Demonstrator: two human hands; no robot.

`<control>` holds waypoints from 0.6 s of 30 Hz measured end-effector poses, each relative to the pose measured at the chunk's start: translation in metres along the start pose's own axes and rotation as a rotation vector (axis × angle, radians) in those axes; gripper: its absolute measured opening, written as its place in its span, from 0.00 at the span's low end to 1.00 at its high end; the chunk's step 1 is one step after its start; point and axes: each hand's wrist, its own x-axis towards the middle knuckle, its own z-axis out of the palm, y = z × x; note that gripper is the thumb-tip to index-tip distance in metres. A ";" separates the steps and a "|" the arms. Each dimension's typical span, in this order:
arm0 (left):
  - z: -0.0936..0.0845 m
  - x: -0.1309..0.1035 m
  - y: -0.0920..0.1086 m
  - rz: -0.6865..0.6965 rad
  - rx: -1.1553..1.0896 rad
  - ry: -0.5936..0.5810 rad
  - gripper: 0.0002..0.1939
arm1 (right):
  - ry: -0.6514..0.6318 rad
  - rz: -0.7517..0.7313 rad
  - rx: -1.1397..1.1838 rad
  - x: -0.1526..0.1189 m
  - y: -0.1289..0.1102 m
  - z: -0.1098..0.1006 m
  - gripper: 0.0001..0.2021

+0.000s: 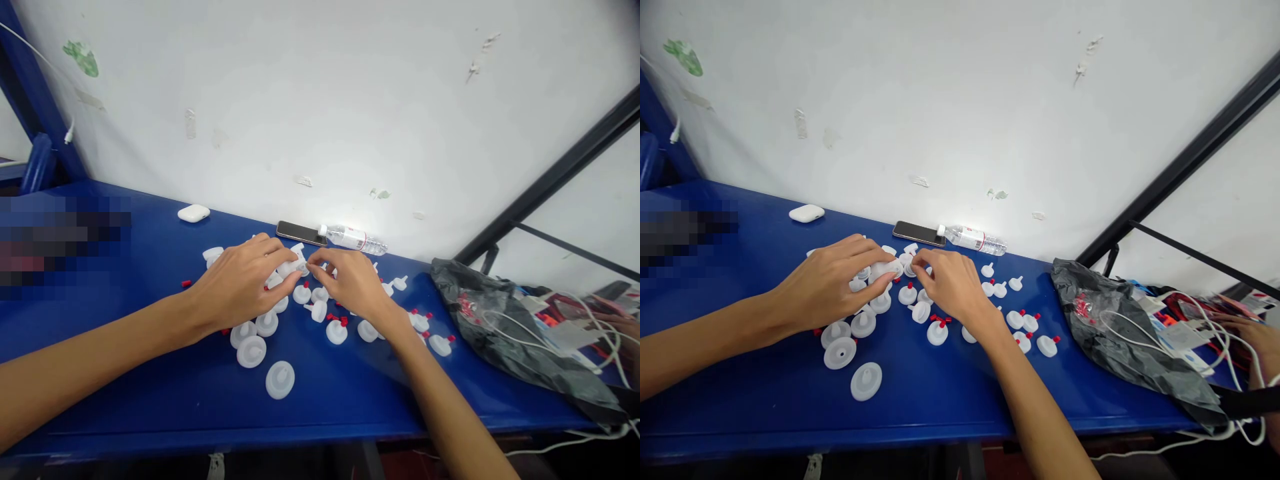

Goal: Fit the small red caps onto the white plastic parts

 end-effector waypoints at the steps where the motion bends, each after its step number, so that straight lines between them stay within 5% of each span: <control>1: 0.000 0.000 0.000 0.005 0.003 0.005 0.15 | -0.028 -0.001 -0.024 0.000 0.001 0.002 0.07; 7: 0.001 -0.001 0.000 0.005 0.019 0.009 0.13 | -0.171 -0.019 -0.104 -0.003 0.000 0.005 0.08; 18: 0.005 -0.005 -0.002 0.008 -0.008 -0.029 0.12 | -0.204 -0.028 -0.166 -0.002 0.000 0.007 0.08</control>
